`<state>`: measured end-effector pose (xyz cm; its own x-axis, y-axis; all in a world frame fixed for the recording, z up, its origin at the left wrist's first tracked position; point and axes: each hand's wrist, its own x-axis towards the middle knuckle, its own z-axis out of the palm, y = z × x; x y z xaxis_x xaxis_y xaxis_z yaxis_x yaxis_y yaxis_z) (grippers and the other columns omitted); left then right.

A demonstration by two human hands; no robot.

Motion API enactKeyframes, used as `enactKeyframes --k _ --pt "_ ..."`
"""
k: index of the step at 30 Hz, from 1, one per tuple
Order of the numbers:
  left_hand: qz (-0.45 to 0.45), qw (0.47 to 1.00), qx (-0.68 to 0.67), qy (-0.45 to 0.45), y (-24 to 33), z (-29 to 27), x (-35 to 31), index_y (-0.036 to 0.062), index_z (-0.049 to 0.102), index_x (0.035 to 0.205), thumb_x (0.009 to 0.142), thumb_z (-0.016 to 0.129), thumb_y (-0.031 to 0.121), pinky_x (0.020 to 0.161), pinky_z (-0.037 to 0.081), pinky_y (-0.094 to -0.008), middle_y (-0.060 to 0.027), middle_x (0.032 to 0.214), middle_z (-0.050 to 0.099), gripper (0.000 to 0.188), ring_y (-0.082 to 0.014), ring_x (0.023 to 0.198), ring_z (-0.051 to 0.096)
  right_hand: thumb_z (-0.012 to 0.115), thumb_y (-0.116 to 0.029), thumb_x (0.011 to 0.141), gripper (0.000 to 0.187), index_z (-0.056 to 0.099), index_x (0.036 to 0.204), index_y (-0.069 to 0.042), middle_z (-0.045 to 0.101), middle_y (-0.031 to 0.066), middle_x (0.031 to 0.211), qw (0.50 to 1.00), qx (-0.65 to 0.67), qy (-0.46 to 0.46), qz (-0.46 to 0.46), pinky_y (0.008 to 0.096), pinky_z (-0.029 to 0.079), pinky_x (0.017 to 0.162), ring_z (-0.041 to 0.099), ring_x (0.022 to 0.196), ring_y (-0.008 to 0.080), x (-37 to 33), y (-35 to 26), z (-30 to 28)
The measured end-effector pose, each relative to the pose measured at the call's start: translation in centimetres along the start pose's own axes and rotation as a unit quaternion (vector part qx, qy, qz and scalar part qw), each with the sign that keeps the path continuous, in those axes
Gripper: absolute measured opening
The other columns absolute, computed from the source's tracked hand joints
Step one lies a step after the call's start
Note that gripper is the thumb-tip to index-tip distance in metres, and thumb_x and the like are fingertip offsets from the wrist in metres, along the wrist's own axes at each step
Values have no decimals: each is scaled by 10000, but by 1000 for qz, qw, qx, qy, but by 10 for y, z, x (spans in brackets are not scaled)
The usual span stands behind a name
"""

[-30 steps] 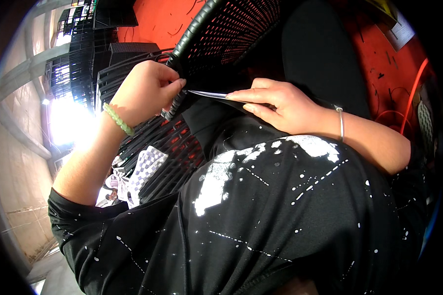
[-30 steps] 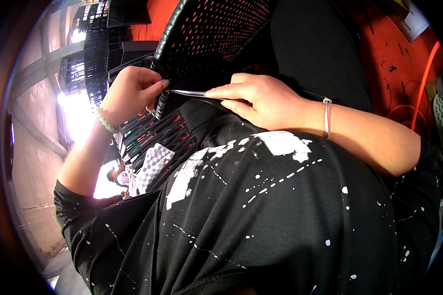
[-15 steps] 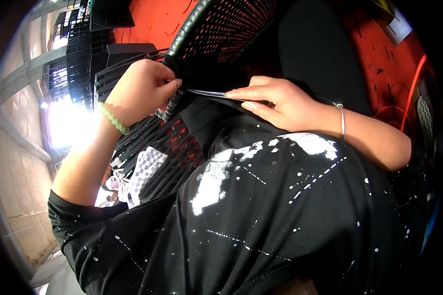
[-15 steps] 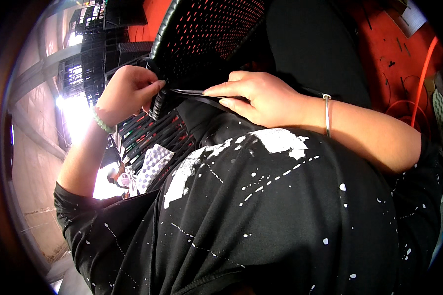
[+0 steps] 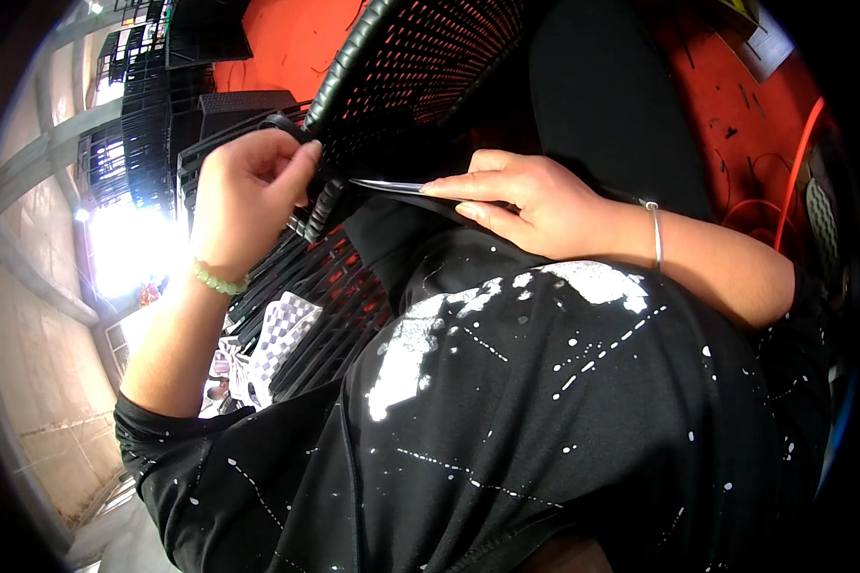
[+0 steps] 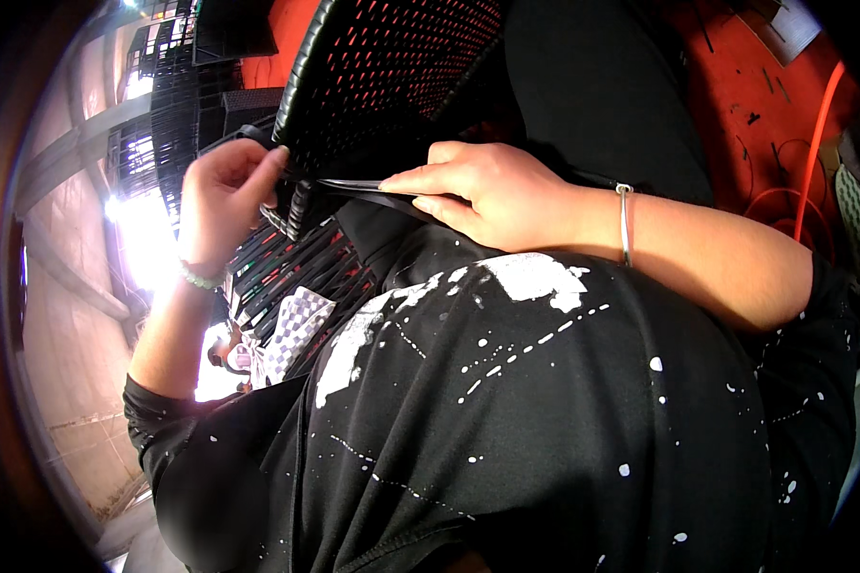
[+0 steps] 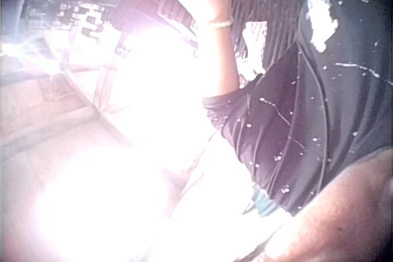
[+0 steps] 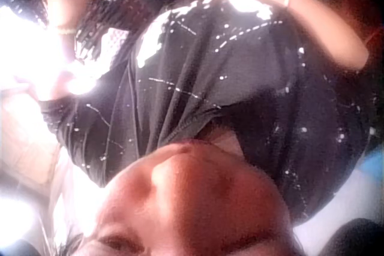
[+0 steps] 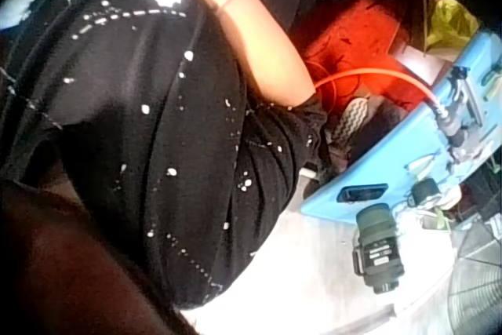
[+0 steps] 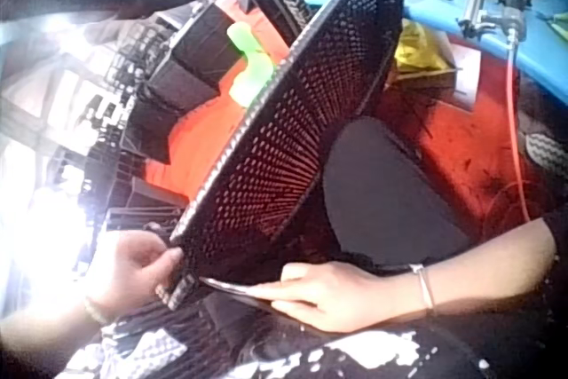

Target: The person sits on the floor and weaves a black plastic strip through the frame of a black wicker chair. They use their hands to thread the strip and a pair of pliers to pull it through tight spots.

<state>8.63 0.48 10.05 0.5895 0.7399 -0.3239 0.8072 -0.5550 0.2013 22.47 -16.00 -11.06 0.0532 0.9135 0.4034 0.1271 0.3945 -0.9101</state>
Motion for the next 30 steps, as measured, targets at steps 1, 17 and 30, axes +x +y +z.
enactKeyframes --k 1,17,30 --pt "6 1000 -18 22 -2 -1 0 25 687 827 970 699 231 426 353 -191 22 609 622 251 -15 465 493 629 -134 968 312 684 1275 -143 596 80 859 1000 3 -3 10 364 491 664 592 725 231 1 -2 -1" --pt "-6 999 -32 17 -9 -2 -1 51 671 811 970 708 264 440 303 -181 38 597 595 268 -4 474 452 609 -152 1005 334 556 1317 -47 643 32 830 965 174 -36 193 273 437 623 530 684 82 30 -9 19" --pt "37 999 5 -16 1 -6 1 27 623 801 993 662 193 463 346 -184 22 607 598 257 -8 515 496 695 -253 971 342 581 754 -15 555 0 633 941 271 46 196 282 396 516 470 583 64 20 2 48"
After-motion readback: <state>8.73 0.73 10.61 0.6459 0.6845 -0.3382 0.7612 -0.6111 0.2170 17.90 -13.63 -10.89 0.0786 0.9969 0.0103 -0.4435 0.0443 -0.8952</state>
